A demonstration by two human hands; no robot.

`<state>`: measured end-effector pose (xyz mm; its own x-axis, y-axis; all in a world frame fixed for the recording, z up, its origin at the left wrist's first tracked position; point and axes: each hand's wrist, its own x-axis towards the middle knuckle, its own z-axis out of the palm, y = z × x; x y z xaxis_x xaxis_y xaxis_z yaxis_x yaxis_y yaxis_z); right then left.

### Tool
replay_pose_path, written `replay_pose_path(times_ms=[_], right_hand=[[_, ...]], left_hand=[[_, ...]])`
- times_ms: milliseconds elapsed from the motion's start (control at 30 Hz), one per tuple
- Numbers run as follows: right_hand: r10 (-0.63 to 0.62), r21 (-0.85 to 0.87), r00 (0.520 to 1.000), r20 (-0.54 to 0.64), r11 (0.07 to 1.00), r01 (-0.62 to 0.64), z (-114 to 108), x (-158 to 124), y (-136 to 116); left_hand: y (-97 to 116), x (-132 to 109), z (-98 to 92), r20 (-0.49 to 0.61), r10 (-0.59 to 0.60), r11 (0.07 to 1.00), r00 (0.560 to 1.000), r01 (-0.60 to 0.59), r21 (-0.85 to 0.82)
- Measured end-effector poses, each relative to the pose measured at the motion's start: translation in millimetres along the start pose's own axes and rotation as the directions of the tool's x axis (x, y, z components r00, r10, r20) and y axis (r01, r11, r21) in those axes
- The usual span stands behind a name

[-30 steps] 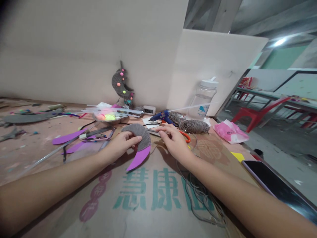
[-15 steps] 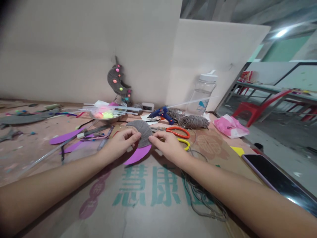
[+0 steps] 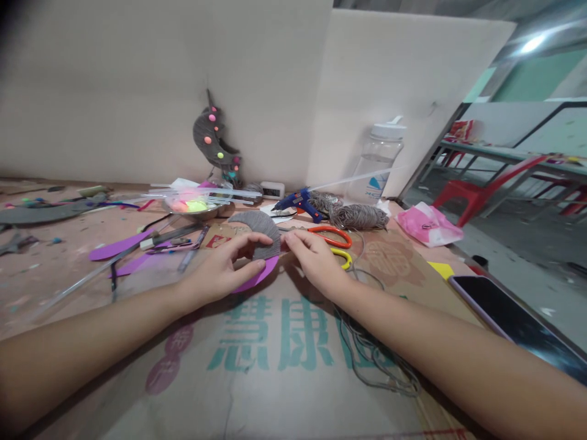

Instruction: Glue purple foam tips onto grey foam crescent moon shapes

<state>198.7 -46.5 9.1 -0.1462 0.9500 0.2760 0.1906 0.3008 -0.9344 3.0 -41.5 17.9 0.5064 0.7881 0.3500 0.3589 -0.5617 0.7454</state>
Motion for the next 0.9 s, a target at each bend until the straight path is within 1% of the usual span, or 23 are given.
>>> replay_pose_path(times_ms=[67,100,200,400,500,633,733,833,900], right_hand=[[-0.020,0.094,0.998,-0.066,0.995,0.026,-1.0,1.8,-0.8],[-0.026,0.113,0.995,-0.095,0.993,0.036,-2.1,2.9,-1.4],[-0.034,0.078,0.990,-0.133,0.996,0.045,-6.9,5.5,-3.9],[-0.045,0.033,0.995,-0.084,0.998,0.047,-9.5,4.8,-8.9],[-0.036,0.015,0.996,-0.086,0.999,0.037,-7.8,3.5,-10.3],[0.019,0.022,0.994,-0.103,1.000,-0.017,-7.9,3.6,-8.6],[0.001,0.014,0.995,-0.102,1.000,0.000,-8.2,4.3,-6.0],[-0.024,0.025,0.998,-0.054,0.999,0.025,-6.9,3.9,-4.5],[-0.017,0.047,1.000,-0.022,0.999,0.018,-5.7,2.8,-4.5]], left_hand=[[-0.4,0.8,0.0,-0.015,-0.019,1.000,1.000,0.019,0.002],[-0.9,1.3,0.0,-0.020,-0.025,1.000,0.999,0.025,-0.002],[-3.4,2.3,0.0,-0.024,-0.036,0.999,0.999,0.036,-0.022],[-5.7,3.1,0.5,-0.031,-0.051,0.997,0.998,0.049,-0.053],[-4.1,3.3,0.4,-0.028,-0.069,0.996,0.997,0.067,-0.062],[-3.3,3.5,0.2,-0.014,-0.086,0.994,0.996,0.085,-0.075],[-4.4,3.6,0.5,-0.007,-0.079,0.994,0.997,0.078,-0.073],[-6.3,3.5,1.0,-0.010,-0.064,0.995,0.998,0.063,-0.075],[-7.4,3.2,1.4,-0.015,-0.060,0.995,0.998,0.058,-0.075]])
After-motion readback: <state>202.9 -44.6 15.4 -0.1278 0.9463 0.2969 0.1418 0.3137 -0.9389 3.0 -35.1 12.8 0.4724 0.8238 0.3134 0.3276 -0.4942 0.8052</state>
